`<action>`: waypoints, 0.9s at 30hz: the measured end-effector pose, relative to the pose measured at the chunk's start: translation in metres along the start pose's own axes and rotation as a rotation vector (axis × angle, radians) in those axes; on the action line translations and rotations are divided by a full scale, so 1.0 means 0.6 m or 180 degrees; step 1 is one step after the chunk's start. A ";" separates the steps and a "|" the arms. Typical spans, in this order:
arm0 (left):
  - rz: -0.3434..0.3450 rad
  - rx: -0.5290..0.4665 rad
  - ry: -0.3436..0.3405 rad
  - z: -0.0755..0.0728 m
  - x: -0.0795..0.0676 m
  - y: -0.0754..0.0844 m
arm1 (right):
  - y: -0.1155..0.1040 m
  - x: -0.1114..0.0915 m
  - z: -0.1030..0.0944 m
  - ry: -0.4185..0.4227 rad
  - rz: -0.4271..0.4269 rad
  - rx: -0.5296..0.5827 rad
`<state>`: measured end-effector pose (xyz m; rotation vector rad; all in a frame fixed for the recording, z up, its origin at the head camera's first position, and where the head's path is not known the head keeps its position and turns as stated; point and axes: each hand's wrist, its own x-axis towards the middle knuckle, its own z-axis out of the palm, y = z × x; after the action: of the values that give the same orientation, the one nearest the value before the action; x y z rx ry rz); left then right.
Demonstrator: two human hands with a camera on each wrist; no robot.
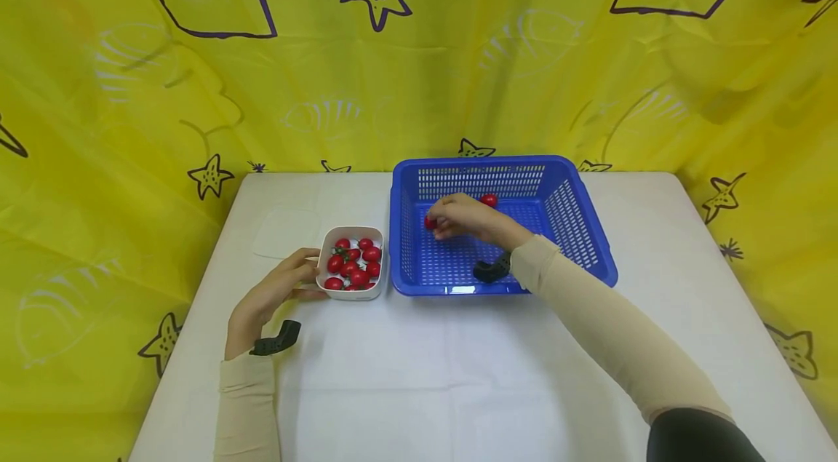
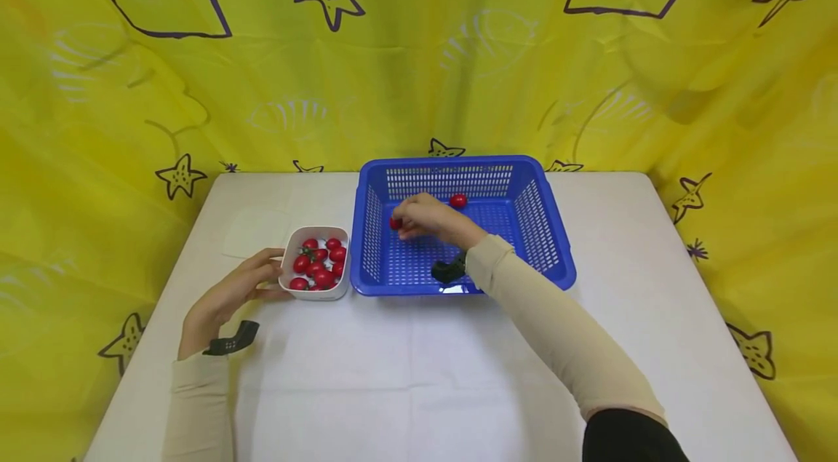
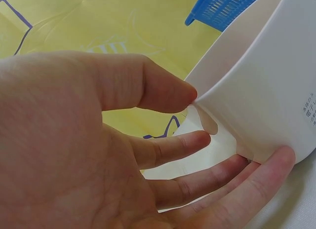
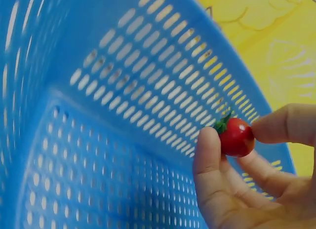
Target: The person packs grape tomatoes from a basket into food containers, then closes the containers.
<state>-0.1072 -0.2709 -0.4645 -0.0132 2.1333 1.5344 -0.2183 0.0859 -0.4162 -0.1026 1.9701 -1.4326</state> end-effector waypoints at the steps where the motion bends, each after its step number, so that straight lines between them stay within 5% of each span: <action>1: 0.0000 0.0001 0.0001 0.000 0.000 0.000 | 0.000 -0.001 0.001 -0.0023 -0.0021 0.0106; 11: 0.0021 0.0053 0.0002 0.001 -0.002 0.000 | -0.022 -0.018 0.019 -0.0287 -0.0280 0.0573; 27: 0.0002 0.0011 0.0015 0.002 0.000 -0.001 | -0.081 -0.010 0.076 -0.0495 -0.0650 0.0440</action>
<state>-0.1068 -0.2702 -0.4651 -0.0148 2.1400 1.5324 -0.2036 0.0329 -0.3780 -0.3511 1.7693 -1.6350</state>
